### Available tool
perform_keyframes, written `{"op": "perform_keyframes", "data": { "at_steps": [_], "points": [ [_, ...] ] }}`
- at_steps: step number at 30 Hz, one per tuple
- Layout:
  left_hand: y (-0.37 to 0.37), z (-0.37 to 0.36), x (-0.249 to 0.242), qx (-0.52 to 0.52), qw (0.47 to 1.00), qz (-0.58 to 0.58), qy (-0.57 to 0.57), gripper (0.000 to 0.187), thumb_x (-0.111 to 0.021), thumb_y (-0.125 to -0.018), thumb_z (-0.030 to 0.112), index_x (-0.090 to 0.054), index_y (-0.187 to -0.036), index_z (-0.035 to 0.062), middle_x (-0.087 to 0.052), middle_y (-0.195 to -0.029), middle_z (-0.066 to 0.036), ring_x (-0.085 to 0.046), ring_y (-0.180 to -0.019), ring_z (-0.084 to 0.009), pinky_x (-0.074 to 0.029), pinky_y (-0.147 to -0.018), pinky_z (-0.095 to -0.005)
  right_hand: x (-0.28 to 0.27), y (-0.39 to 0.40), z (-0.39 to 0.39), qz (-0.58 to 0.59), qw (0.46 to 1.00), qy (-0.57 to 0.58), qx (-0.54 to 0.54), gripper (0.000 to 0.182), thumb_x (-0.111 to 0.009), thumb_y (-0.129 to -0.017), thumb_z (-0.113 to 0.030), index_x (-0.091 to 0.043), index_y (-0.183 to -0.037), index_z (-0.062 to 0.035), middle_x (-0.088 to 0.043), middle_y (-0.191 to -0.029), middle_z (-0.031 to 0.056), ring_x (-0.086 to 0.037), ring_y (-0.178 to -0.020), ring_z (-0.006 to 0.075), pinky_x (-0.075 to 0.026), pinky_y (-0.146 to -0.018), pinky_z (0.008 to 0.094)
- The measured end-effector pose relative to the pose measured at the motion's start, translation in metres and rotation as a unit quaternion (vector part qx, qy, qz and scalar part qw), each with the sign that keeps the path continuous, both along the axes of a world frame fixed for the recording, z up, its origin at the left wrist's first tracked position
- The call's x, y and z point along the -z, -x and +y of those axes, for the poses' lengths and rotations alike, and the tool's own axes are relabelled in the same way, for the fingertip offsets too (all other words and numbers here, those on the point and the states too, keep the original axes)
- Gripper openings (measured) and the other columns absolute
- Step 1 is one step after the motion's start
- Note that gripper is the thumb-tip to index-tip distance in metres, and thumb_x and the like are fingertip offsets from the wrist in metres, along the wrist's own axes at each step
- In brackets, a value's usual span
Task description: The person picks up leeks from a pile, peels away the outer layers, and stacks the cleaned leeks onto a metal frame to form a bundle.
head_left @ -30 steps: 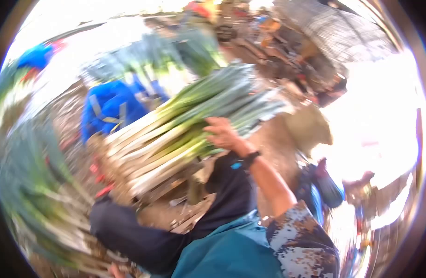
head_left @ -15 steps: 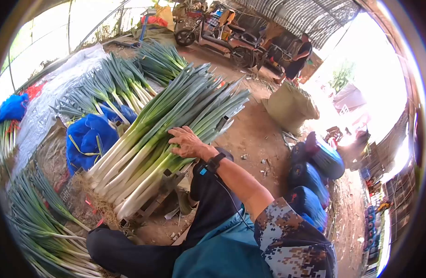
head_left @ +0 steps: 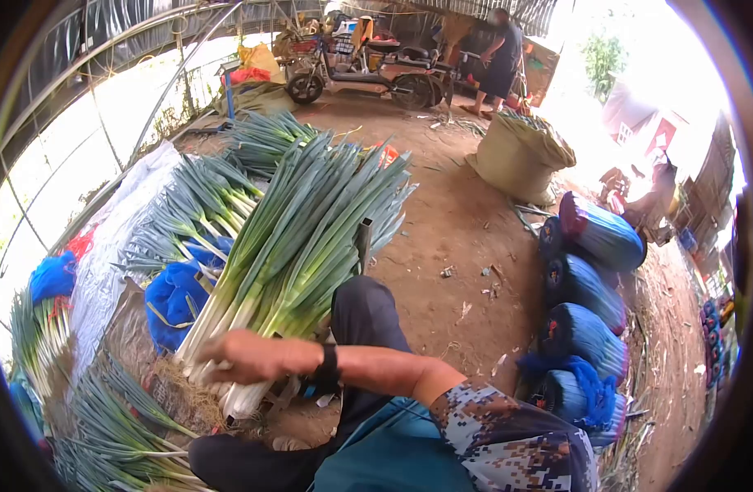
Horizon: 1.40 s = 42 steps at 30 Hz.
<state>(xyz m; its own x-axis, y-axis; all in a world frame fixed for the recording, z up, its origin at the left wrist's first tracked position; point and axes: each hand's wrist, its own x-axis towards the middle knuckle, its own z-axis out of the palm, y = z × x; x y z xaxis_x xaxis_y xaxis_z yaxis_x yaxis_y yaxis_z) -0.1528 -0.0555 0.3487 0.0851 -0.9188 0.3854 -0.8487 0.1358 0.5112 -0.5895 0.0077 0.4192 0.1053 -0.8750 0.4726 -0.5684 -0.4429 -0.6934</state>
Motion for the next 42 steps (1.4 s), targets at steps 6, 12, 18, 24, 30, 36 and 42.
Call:
{"op": "perform_keyframes", "data": {
  "at_steps": [6, 12, 18, 24, 30, 36, 42],
  "points": [
    [0.095, -0.032, 0.033, 0.273, 0.477, 0.800, -0.241, 0.034, -0.050, -0.103, 0.021, -0.067, -0.115, -0.0059, -0.072, -0.107, -0.016, -0.070, -0.090, -0.0288, -0.057, -0.090, -0.0448, 0.016, -0.115, -0.041, -0.004, 1.000, 0.024, 0.004, 0.040, -0.076, -0.083, -0.025, -0.063, -0.110, 0.0011, -0.063, -0.098, 0.0216, -0.065, -0.092, 0.0421, -0.053, -0.077, 0.0498],
    [0.135, -0.001, 0.030, 0.188, 0.431, 0.849, -0.239, 0.024, -0.054, -0.099, 0.015, -0.068, -0.099, -0.0045, -0.072, -0.101, -0.016, -0.068, -0.083, -0.0240, -0.056, -0.079, -0.0412, 0.071, -0.151, -0.080, 0.032, 0.990, -0.125, -0.055, 0.029, -0.076, -0.070, -0.021, -0.064, -0.085, -0.0002, -0.060, -0.069, 0.0182, -0.066, -0.075, 0.0412, -0.051, -0.065, 0.0481],
    [0.069, -0.023, 0.073, 0.133, 0.895, 0.426, -0.013, 0.016, -0.064, -0.094, 0.005, -0.063, -0.102, -0.0080, -0.067, -0.093, -0.011, -0.064, -0.079, -0.0210, -0.053, -0.062, -0.0335, 0.017, -0.166, -0.057, 0.047, 0.989, 0.106, -0.092, 0.023, -0.070, -0.074, -0.021, -0.063, -0.078, 0.0006, -0.059, -0.069, 0.0202, -0.064, -0.068, 0.0422, -0.050, -0.060, 0.0487],
    [0.102, -0.009, -0.018, 0.103, 0.822, 0.553, 0.090, 0.031, -0.074, -0.088, 0.003, -0.058, -0.111, -0.0102, -0.065, -0.093, -0.012, -0.063, -0.084, -0.0219, -0.054, -0.068, -0.0382, -0.077, -0.107, 0.012, 0.015, 0.970, 0.207, -0.128, 0.022, -0.069, -0.075, -0.020, -0.060, -0.079, -0.0003, -0.057, -0.071, 0.0190, -0.060, -0.067, 0.0413, -0.046, -0.058, 0.0494],
    [0.149, 0.002, -0.097, 0.248, 0.638, 0.722, 0.100, 0.020, -0.066, -0.096, 0.008, -0.056, -0.107, -0.0059, -0.061, -0.096, -0.010, -0.058, -0.092, -0.0221, -0.053, -0.079, -0.0365, -0.092, -0.028, 0.080, -0.026, 0.975, 0.185, -0.123, 0.023, -0.067, -0.087, -0.015, -0.058, -0.101, 0.0021, -0.056, -0.090, 0.0197, -0.059, -0.078, 0.0408, -0.046, -0.065, 0.0487],
    [0.165, -0.076, -0.120, 0.470, 0.594, 0.649, -0.077, 0.043, -0.056, -0.105, 0.030, -0.051, -0.137, 0.0021, -0.057, -0.099, -0.003, -0.055, -0.079, -0.0113, -0.047, -0.072, -0.0282, -0.002, -0.001, 0.116, -0.095, 0.995, 0.031, 0.009, 0.025, -0.067, -0.094, -0.022, -0.061, -0.105, 0.0001, -0.059, -0.099, 0.0195, -0.059, -0.095, 0.0403, -0.047, -0.079, 0.0490],
    [0.290, 0.036, -0.196, 0.459, 0.700, 0.544, -0.050, 0.041, -0.047, -0.108, 0.036, -0.047, -0.129, 0.0005, -0.049, -0.078, -0.001, -0.046, -0.051, -0.0076, -0.039, -0.045, -0.0235, -0.013, 0.049, 0.118, 0.003, 0.985, 0.077, 0.152, 0.038, -0.071, -0.094, -0.026, -0.063, -0.125, -0.0040, -0.052, -0.143, 0.0210, -0.052, -0.130, 0.0389, -0.042, -0.110, 0.0483]
  ]
}}
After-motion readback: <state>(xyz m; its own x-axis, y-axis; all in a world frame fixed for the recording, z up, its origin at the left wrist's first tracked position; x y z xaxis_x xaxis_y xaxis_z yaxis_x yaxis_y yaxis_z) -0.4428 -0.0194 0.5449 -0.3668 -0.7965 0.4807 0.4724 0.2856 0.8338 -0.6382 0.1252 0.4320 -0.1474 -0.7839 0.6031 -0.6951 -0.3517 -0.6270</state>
